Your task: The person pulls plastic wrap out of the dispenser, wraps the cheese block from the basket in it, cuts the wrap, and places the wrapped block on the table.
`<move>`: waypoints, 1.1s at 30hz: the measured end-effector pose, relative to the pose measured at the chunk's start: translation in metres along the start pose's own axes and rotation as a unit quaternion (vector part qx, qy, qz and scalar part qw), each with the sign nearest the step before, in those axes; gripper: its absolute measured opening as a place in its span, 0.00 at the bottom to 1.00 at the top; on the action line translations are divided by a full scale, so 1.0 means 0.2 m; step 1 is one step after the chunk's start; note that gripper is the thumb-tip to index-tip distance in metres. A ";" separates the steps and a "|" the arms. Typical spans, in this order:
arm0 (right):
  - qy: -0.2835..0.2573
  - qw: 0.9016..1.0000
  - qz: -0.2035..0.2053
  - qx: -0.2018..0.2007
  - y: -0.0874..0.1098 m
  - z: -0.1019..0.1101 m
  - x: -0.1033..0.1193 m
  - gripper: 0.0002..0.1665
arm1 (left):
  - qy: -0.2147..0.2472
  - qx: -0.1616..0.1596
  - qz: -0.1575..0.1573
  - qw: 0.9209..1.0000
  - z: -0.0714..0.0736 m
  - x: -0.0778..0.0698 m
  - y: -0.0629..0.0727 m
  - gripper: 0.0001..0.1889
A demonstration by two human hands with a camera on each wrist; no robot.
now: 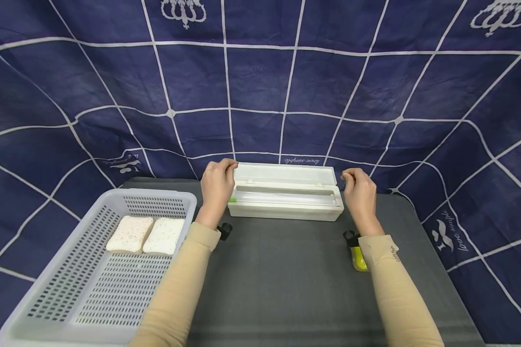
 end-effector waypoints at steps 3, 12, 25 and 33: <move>-0.002 1.000 0.005 -0.010 -0.03 0.03 0.02 0.08 | 0.005 -0.006 -0.003 1.000 0.03 -0.03 -0.02 0.11; -0.003 0.999 0.014 -0.041 -0.09 0.10 0.07 0.11 | 0.020 -0.024 -0.009 0.999 0.13 -0.10 -0.06 0.10; -0.007 0.994 0.031 -0.100 -0.15 0.22 0.17 0.10 | 0.041 -0.062 -0.031 0.997 0.26 -0.19 -0.08 0.10; 0.002 0.990 0.043 -0.138 -0.18 0.29 0.23 0.10 | 0.059 -0.082 -0.054 0.993 0.33 -0.25 -0.09 0.11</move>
Point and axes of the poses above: each hand's wrist, its own y-axis away from the middle knuckle, its own z-axis out of the back of the hand, x = y × z, the point moved 8 cm from there along -y, towards the middle knuckle, and after that the axes turned 10 degrees about z, right-handed, at the moved point
